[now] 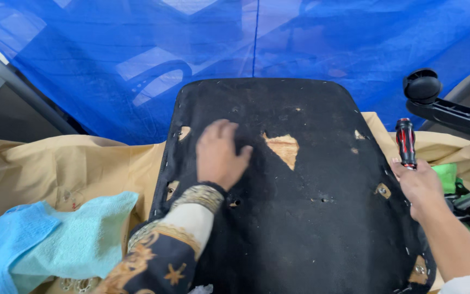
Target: The person uses a screwdriver to remove screws from the underside of an office chair seat. They work methodically along the perimeter, unscrewing fasteners and setting them aside on a nearby cloth.
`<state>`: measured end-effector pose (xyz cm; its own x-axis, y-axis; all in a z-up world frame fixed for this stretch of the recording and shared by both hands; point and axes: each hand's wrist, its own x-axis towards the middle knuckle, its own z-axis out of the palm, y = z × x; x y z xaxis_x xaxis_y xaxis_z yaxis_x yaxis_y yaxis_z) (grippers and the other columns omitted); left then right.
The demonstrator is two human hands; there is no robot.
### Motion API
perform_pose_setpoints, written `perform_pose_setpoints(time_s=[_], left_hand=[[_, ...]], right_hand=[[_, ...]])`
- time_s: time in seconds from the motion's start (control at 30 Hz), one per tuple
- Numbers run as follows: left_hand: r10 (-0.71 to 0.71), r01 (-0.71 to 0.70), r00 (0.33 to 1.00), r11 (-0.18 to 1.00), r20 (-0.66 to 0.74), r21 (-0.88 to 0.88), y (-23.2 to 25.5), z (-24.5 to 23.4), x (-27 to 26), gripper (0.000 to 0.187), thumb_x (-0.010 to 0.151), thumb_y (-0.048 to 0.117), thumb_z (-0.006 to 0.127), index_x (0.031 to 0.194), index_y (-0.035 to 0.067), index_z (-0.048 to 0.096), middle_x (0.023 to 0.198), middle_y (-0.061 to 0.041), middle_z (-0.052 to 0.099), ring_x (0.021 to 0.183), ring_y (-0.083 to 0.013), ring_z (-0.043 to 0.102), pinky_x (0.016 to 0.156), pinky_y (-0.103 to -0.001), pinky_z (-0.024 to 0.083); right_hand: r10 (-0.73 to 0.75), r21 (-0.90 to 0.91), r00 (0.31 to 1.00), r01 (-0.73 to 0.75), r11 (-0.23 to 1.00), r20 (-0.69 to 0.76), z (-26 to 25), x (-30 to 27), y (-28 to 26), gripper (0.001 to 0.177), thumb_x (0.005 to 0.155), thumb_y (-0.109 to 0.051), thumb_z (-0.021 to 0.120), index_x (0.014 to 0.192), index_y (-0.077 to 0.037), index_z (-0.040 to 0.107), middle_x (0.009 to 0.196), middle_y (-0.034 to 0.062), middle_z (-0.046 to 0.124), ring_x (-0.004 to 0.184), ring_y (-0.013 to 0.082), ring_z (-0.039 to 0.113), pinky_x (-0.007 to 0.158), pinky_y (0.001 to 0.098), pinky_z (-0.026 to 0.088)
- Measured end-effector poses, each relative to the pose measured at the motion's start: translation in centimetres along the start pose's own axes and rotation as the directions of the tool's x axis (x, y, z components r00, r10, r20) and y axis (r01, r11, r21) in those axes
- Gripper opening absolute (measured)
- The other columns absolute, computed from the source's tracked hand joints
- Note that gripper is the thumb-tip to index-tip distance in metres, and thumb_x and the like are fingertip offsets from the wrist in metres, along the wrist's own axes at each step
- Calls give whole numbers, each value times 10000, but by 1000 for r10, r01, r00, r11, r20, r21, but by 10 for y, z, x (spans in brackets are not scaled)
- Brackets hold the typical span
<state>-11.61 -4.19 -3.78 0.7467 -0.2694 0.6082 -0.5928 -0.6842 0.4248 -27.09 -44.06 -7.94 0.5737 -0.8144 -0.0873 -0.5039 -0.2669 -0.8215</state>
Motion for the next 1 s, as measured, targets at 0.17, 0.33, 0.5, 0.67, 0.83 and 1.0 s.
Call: perform_pose_setpoints(time_s=[0.17,0.33,0.5,0.67,0.83,1.0], left_hand=[[320,-191,816,935,482,-298,122,69,-35,559,978,362,551,1473,106,507,1566,-134,454,1484,-346,355,1199,-577,222],[439,-312,734,896,519,-316,183,101,-54,531,987,317,484,1481,122,494,1594,-130,422,1500,-380,304,1182,-682,137],[464,-333,736,882,494,-333,200,117,-58,569,949,312,501,1481,114,488,1572,-143,432,1486,-386,320,1186,-652,151],[457,-336,750,886,478,-320,213,124,-63,540,946,282,498,1463,131,535,1564,-149,470,1489,-350,380,1217,-604,193],[396,-272,808,908,436,-320,218,130,-59,535,989,320,481,1477,105,521,1569,-82,501,1504,-295,394,1243,-566,212],[313,-246,851,947,421,-206,230,135,-53,595,955,404,505,1452,76,496,1524,-93,484,1447,-310,375,1177,-573,190]], right_hand=[[30,166,999,-25,986,-30,-5,-25,-29,370,1059,-404,593,1025,-44,516,704,74,590,564,154,484,527,332,375],[-42,240,999,42,970,-3,-9,-37,-34,327,1073,-367,471,1071,-45,419,725,77,640,504,148,477,476,304,369],[-225,467,974,205,860,-12,-4,-28,-17,274,1104,-313,496,1094,-69,371,781,43,552,573,68,475,503,251,380],[-324,368,931,363,856,-165,-6,-32,-14,269,1111,-230,562,1171,-48,373,768,55,504,558,81,460,492,267,375],[-547,260,810,586,768,-211,-18,-34,-22,339,1111,-139,637,1240,0,356,862,73,546,618,98,523,535,269,409],[-596,315,779,625,714,-194,-26,-30,-29,412,1081,-113,678,1269,-1,328,961,85,589,648,101,564,531,268,447]])
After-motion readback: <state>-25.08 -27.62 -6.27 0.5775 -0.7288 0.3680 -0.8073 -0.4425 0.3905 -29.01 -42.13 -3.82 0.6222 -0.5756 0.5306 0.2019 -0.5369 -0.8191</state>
